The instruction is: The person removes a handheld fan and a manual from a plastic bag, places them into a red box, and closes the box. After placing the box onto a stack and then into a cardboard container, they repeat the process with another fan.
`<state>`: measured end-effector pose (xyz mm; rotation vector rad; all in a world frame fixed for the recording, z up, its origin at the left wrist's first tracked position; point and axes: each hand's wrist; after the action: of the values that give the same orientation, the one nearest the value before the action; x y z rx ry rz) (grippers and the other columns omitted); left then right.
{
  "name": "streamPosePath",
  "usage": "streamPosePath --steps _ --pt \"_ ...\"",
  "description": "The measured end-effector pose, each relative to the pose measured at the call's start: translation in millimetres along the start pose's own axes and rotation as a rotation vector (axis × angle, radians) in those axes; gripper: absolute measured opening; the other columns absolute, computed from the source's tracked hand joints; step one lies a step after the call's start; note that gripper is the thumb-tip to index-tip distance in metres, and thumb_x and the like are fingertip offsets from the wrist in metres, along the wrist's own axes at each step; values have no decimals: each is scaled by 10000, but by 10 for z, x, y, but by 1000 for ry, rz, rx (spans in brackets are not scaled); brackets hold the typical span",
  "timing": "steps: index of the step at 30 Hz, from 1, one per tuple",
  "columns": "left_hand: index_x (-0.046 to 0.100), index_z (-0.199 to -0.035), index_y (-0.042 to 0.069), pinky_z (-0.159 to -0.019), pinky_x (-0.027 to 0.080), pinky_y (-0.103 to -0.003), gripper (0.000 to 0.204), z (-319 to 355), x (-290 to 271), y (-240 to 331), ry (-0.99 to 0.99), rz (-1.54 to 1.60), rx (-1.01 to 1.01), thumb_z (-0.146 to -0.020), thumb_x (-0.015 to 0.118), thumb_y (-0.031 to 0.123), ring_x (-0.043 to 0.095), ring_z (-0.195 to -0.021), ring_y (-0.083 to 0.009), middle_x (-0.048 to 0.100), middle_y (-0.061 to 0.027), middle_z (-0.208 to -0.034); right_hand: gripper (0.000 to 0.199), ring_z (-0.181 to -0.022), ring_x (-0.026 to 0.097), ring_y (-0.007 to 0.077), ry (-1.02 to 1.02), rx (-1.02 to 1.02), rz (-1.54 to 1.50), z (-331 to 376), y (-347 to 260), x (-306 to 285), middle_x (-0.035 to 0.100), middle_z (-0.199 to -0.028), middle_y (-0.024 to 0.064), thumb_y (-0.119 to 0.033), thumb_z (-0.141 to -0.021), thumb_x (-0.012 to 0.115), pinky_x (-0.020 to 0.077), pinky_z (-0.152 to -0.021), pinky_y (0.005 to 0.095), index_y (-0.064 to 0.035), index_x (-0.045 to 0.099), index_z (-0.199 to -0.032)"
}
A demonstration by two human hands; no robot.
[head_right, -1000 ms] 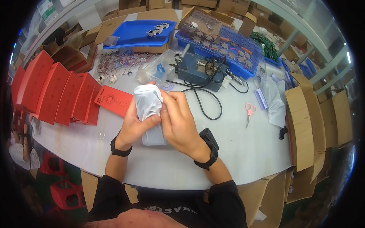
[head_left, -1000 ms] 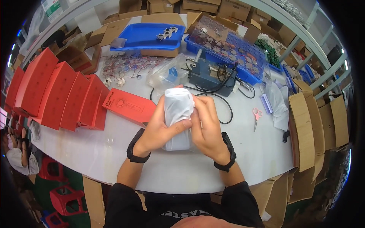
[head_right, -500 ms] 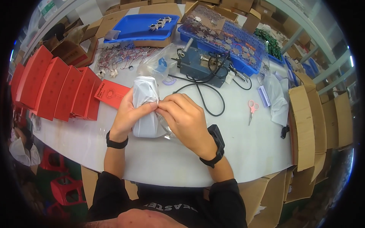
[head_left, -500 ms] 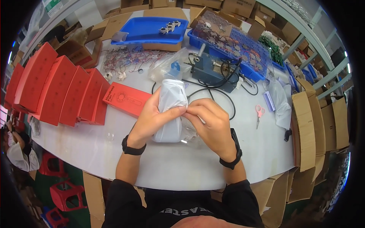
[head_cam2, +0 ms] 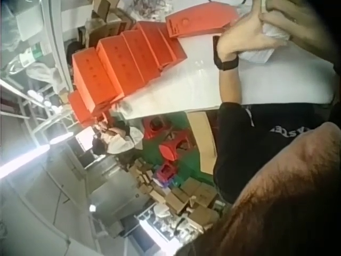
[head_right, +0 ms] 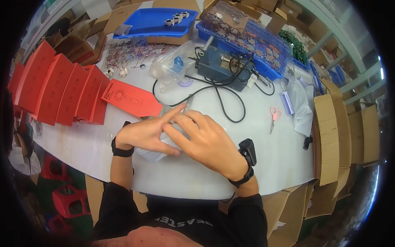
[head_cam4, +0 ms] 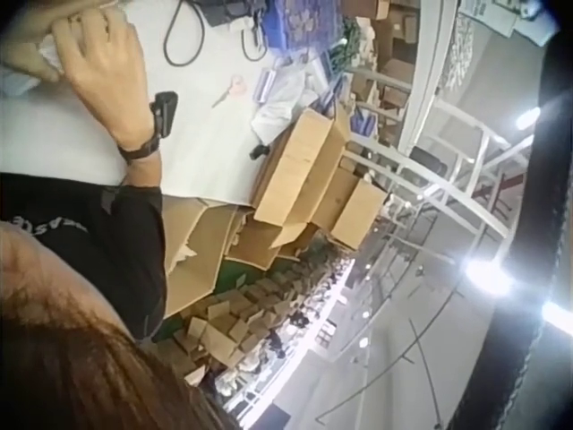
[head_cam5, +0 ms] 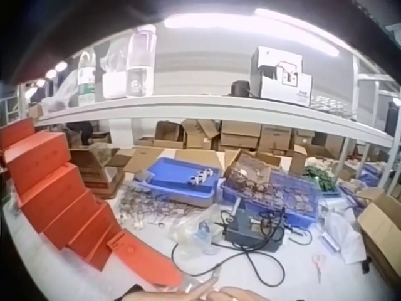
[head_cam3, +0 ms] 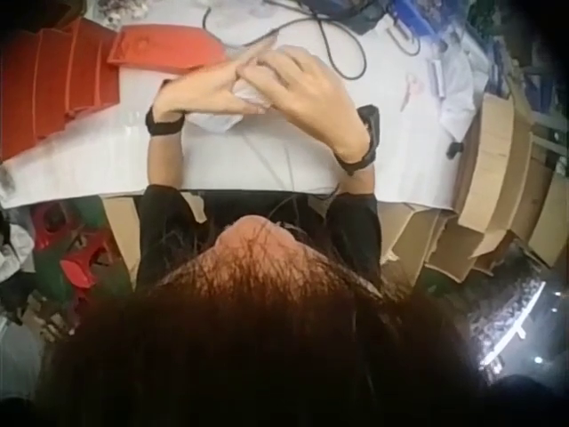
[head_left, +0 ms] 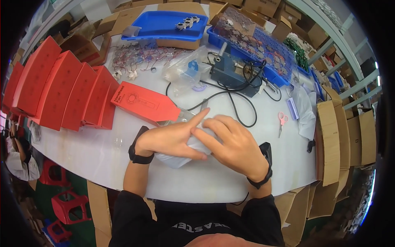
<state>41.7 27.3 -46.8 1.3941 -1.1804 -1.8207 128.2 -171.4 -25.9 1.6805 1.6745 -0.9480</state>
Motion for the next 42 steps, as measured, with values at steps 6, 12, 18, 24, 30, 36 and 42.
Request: streamPosePath --steps 6,12,18,24,30,36,42 --pt "428 -1471 -38 -892 519 -315 742 92 -207 2 -71 483 120 -874 789 214 620 -1174 -215 558 -212 -1394 574 -903 640 287 -114 24 41 254 -76 -205 649 -1075 84 -67 -531 774 530 -703 355 -79 668 -1095" --pt "617 -1312 53 -844 539 -353 549 323 -533 -305 361 -215 -18 -803 800 149 649 -1086 -284 582 -168 -1319 536 -851 649 294 -30 287 87 405 57 -282 670 -998 127 -101 -607 847 531 -740 366 3 646 -1093" --pt "682 -1202 109 -851 527 -400 483 226 -287 -400 376 -527 -174 -731 785 75 624 -1021 -337 585 -132 -1169 568 -894 644 329 124 568 -63 713 122 91 659 -1039 179 -107 -662 887 523 -794 382 53 621 -1137" --pt "722 -1102 72 -873 517 -402 398 170 -230 -506 473 -512 -165 -709 774 38 617 -1027 -335 561 -140 -1157 575 -926 641 319 108 587 -154 657 -86 386 657 -1053 191 -101 -690 886 515 -834 374 68 603 -1162" --pt "726 -1128 77 -879 519 -402 419 97 -234 -511 457 -649 -194 -714 757 26 620 -1013 -339 574 -144 -1143 559 -908 636 330 42 542 -131 680 -108 470 657 -1026 185 -120 -702 883 516 -807 381 60 606 -1153" --pt "721 -1158 77 -844 533 -382 436 157 -354 -577 458 -489 -114 -724 742 46 635 -947 -329 613 -152 -1118 540 -888 632 335 23 563 -98 676 -171 440 661 -1009 176 -135 -708 880 516 -764 380 45 617 -1144" --pt "709 -1167 75 -769 540 -329 426 283 -565 -687 442 -321 14 -743 742 79 642 -863 -251 642 -123 -1052 547 -841 622 322 -19 527 -19 562 -325 431 654 -969 158 -179 -712 884 510 -715 377 33 626 -1146"
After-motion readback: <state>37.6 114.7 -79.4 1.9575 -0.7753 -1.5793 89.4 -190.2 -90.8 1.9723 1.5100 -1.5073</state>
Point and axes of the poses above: each hand's wrist, its own z-axis away from the middle knuckle, its own x-axis out of the palm, y = z × x
